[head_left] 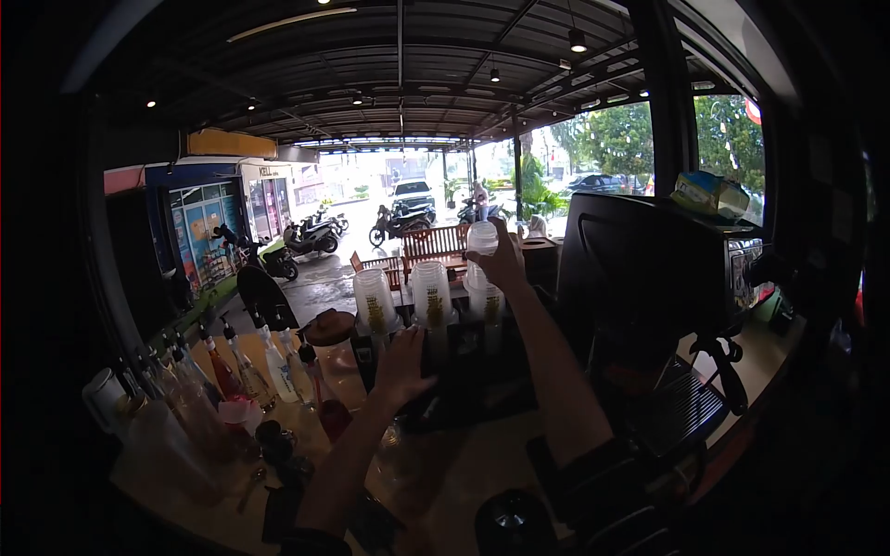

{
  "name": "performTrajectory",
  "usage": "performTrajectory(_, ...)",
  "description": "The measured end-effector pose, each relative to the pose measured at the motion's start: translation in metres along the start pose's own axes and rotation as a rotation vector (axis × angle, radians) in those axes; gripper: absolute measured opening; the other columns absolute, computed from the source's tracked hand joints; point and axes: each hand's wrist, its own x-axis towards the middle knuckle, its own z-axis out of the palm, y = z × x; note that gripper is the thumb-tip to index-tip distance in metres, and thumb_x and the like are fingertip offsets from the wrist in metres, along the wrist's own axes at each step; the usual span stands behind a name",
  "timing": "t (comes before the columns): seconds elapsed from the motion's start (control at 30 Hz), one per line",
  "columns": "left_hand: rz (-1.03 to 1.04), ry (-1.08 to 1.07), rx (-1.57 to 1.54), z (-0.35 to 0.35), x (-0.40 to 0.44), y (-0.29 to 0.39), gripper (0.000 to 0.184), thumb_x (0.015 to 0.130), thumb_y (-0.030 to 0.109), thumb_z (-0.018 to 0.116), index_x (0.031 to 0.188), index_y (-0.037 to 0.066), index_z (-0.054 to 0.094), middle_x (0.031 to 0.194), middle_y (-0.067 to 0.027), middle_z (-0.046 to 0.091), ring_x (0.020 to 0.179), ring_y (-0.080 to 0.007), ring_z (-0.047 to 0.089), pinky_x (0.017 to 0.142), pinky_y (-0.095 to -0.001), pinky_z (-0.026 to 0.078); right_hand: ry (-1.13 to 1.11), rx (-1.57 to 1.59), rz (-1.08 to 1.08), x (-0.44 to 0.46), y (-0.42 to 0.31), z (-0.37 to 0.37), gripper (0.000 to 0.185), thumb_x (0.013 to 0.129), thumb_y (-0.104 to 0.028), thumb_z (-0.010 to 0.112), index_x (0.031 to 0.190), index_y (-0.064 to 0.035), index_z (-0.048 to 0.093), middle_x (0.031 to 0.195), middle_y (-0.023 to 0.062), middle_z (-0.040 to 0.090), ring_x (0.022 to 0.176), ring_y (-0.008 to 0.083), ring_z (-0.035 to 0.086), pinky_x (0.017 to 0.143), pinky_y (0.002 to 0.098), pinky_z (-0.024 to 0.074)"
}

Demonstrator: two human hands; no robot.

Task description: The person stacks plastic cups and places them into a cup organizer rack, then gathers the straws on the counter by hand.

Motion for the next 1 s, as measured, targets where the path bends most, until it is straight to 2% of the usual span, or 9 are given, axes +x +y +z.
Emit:
performTrajectory(0.03, 0.013, 0.024, -0.008, 0.000, 0.001, 0.000, 0.096, 0.057, 0.042, 0.075, 0.132, 0.000, 0.031, 0.135, -0.0155, 0.036, 0.126, -0.0311, 0.034, 0.101, -0.0499, 0.030, -0.017, 0.026, 0.017, -0.003, 0.006, 0.003, 0.077, 0.058, -0.026, 0.081, 0.123, -0.0112, 0.043, 0.107, 0.0210, 0.056, 0.105, 0.0365, 0.051, 0.087, 0.0448, 0.0425)
performTrajectory(0.27, -0.013, 0.036, 0.053, -0.007, -0.002, 0.011, 0.097, 0.053, 0.043, 0.077, 0.130, 0.002, 0.034, 0.131, -0.0136, 0.040, 0.123, -0.0288, 0.036, 0.098, -0.0480, 0.034, -0.084, 0.074, 0.208, -0.020, 0.021, 0.010, 0.070, 0.055, -0.027, 0.081, 0.117, -0.0116, 0.052, 0.111, 0.0201, 0.055, 0.106, 0.0342, 0.052, 0.089, 0.0425, 0.0441)
performTrajectory(0.3, -0.016, 0.050, 0.060, -0.007, -0.002, 0.012, 0.097, 0.052, 0.043, 0.077, 0.129, 0.002, 0.034, 0.131, -0.0132, 0.040, 0.123, -0.0282, 0.036, 0.097, -0.0479, 0.034, -0.097, 0.051, 0.164, -0.019, 0.023, 0.011, 0.072, 0.055, -0.027, 0.081, 0.118, -0.0117, 0.051, 0.113, 0.0205, 0.054, 0.107, 0.0345, 0.051, 0.090, 0.0423, 0.0434)
performTrajectory(0.43, -0.018, 0.082, 0.060, -0.003, -0.002, 0.012, 0.096, 0.052, 0.044, 0.077, 0.128, 0.003, 0.036, 0.130, -0.0126, 0.040, 0.123, -0.0272, 0.036, 0.096, -0.0484, 0.034, -0.167, -0.044, 0.254, -0.024, 0.025, 0.015, 0.072, 0.056, -0.026, 0.081, 0.119, -0.0132, 0.048, 0.113, 0.0211, 0.053, 0.105, 0.0370, 0.051, 0.090, 0.0424, 0.0431)
performTrajectory(0.57, -0.026, 0.084, 0.053, -0.005, 0.000, 0.013, 0.095, 0.051, 0.044, 0.077, 0.126, 0.003, 0.037, 0.128, -0.0126, 0.040, 0.122, -0.0271, 0.037, 0.095, -0.0489, 0.035, -0.164, -0.045, 0.247, -0.036, 0.019, 0.017, 0.068, 0.059, -0.024, 0.079, 0.118, -0.0140, 0.047, 0.111, 0.0223, 0.051, 0.101, 0.0389, 0.052, 0.087, 0.0440, 0.0444)
performTrajectory(0.63, -0.026, 0.089, 0.033, -0.003, 0.000, 0.011, 0.095, 0.050, 0.043, 0.078, 0.126, 0.003, 0.037, 0.127, -0.0125, 0.041, 0.121, -0.0276, 0.038, 0.094, -0.0491, 0.035, -0.115, -0.027, 0.294, -0.043, 0.008, 0.016, 0.064, 0.063, -0.014, 0.074, 0.119, -0.0129, 0.044, 0.109, 0.0249, 0.047, 0.103, 0.0441, 0.050, 0.084, 0.0459, 0.0453)
performTrajectory(0.87, -0.009, 0.145, -0.013, 0.003, 0.000, 0.012, 0.095, 0.048, 0.040, 0.078, 0.125, 0.003, 0.037, 0.127, -0.0139, 0.041, 0.121, -0.0286, 0.038, 0.093, -0.0477, 0.036, -0.077, -0.025, 0.258, -0.056, 0.003, 0.012, 0.062, 0.066, -0.013, 0.071, 0.120, -0.0149, 0.041, 0.114, 0.0230, 0.044, 0.104, 0.0445, 0.050, 0.081, 0.0491, 0.0469)
performTrajectory(1.0, -0.030, 0.127, 0.012, -0.002, -0.001, 0.017, 0.094, 0.050, 0.041, 0.077, 0.126, 0.003, 0.036, 0.128, -0.0153, 0.039, 0.122, -0.0296, 0.037, 0.094, -0.0470, 0.036, -0.086, -0.030, 0.253, -0.058, 0.005, 0.015, 0.071, 0.065, -0.016, 0.074, 0.126, -0.0175, 0.036, 0.118, 0.0253, 0.043, 0.107, 0.0454, 0.048, 0.083, 0.0489, 0.0457)
